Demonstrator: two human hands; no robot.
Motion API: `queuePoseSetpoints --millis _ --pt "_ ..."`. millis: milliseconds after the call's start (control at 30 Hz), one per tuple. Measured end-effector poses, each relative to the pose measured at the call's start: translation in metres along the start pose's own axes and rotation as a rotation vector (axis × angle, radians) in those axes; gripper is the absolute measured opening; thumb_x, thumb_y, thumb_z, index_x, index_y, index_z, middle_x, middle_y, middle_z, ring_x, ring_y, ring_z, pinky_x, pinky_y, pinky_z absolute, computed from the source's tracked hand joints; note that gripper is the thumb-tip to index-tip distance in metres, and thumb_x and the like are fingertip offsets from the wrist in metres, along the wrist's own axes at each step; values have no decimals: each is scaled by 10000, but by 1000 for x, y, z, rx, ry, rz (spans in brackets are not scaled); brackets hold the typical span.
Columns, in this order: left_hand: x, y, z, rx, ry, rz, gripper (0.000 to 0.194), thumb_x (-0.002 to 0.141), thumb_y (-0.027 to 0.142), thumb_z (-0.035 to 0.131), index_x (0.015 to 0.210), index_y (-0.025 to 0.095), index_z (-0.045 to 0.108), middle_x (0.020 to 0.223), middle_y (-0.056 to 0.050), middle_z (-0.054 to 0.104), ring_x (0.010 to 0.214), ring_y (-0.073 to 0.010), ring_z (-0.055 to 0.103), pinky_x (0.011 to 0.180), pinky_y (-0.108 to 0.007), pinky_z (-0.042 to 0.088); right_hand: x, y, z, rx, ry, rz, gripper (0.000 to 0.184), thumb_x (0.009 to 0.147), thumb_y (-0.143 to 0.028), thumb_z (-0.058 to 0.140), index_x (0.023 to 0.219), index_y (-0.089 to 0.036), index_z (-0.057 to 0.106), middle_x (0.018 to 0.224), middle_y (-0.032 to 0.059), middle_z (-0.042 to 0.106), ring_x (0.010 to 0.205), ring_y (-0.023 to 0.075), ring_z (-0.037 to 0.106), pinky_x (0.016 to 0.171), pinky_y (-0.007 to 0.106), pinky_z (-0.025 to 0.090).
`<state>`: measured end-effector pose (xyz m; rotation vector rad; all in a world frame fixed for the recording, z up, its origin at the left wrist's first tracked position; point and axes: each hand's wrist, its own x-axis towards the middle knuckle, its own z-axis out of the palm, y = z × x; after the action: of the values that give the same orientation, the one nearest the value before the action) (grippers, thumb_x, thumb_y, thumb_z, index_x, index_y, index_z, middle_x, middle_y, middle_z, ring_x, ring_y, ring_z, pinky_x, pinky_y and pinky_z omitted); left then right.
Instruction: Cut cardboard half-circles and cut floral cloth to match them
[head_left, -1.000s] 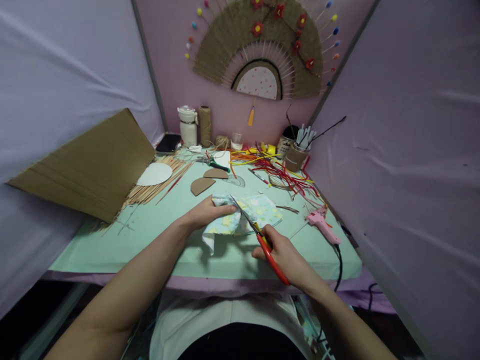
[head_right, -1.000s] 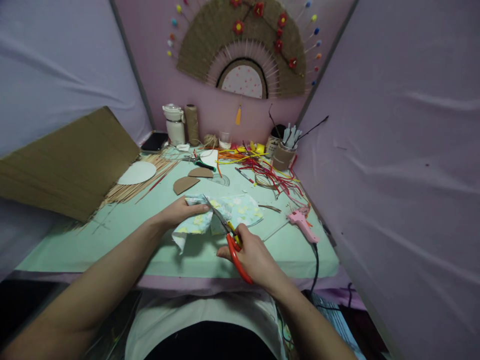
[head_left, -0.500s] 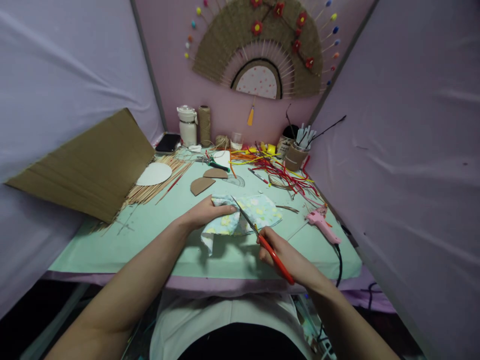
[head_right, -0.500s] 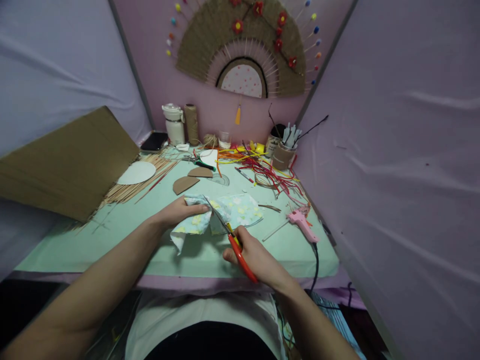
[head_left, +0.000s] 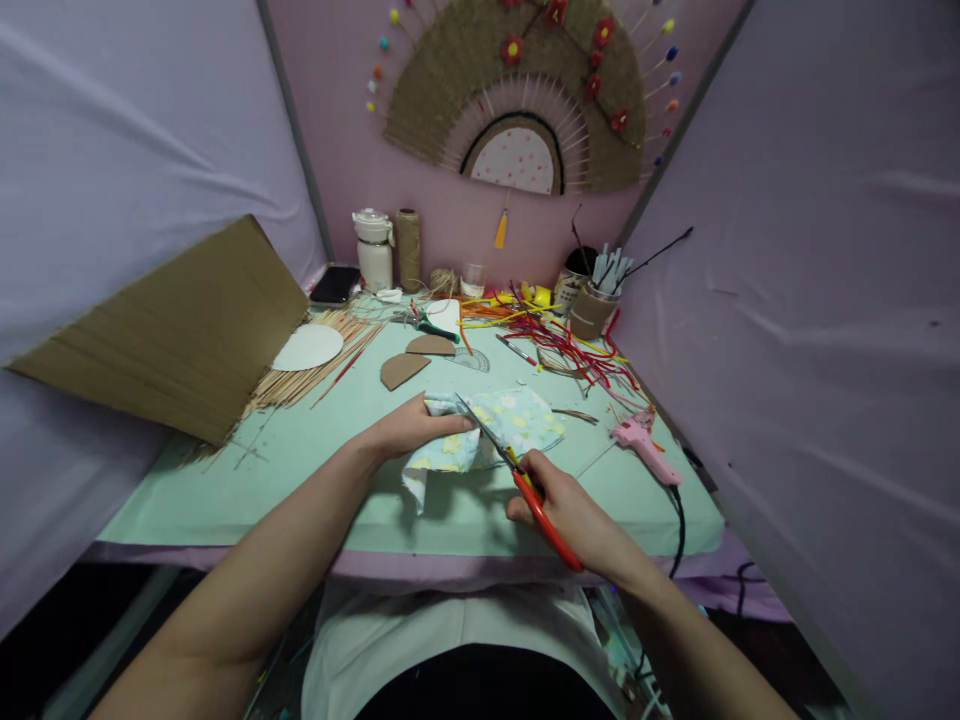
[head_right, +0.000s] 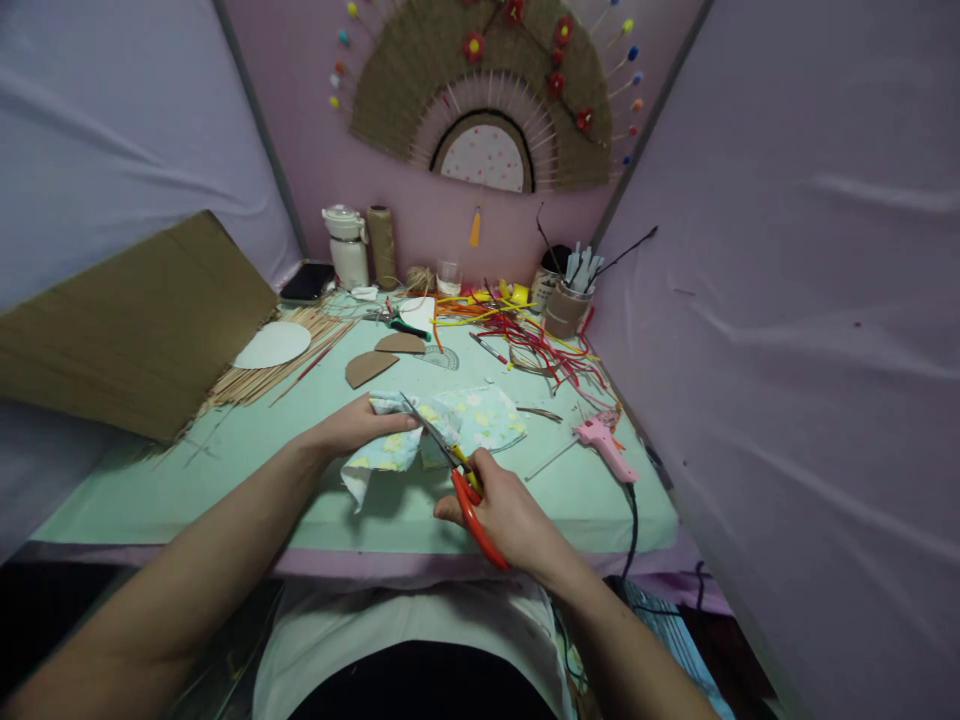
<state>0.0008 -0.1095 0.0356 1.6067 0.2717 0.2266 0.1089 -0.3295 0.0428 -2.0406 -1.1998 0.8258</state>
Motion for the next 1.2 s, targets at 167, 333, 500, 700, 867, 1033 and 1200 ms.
queuePoseSetpoints --millis 167,333,500,700,867,1033,1200 --pt "-1 -2 -2 -10 -28 -38 452 661 422 783 1022 159 714 1078 -69 725 978 -250 660 884 -354 515 -2 -2 -2 50 -36 -24 159 775 -252 536 789 -224 379 710 -59 470 638 120 399 583 248 321" --pt "-2 -2 -4 9 -53 -24 445 676 437 775 1019 158 718 1079 -66 723 994 -249 653 905 -359 504 -4 -6 -4 78 -75 -12 134 780 -266 513 788 -220 387 726 -51 463 646 119 388 590 252 323" --pt "-3 0 -3 6 -47 -30 445 662 443 781 1001 160 724 1059 -70 727 988 -255 654 899 -368 506 -6 -9 -7 98 -92 -26 187 794 -355 506 783 -220 377 734 -39 451 651 123 379 591 259 320" --pt "-3 2 0 -17 -18 -35 445 644 424 788 991 153 726 1041 -79 732 983 -269 656 887 -376 510 -5 -7 -8 148 -141 -40 266 786 -414 541 808 -236 345 682 -45 470 610 127 396 547 248 311" --pt "-2 2 0 -13 -32 -33 403 655 399 782 975 161 728 1040 -69 732 972 -248 657 885 -348 506 -4 -8 -7 171 -143 -41 289 798 -429 557 801 -234 344 701 -35 496 615 127 410 550 248 325" --pt "-2 2 -1 4 -45 -16 392 670 392 774 988 169 728 985 -57 738 950 -240 660 891 -350 501 -6 -10 -8 139 -107 -51 256 820 -422 526 792 -223 368 718 -34 461 624 119 378 563 249 318" --pt "-3 3 -2 10 -56 -20 402 667 418 779 971 160 728 950 -62 740 916 -237 664 856 -337 511 -5 -7 -9 106 -74 -58 224 802 -383 531 780 -216 383 737 -31 440 657 123 374 588 250 331"
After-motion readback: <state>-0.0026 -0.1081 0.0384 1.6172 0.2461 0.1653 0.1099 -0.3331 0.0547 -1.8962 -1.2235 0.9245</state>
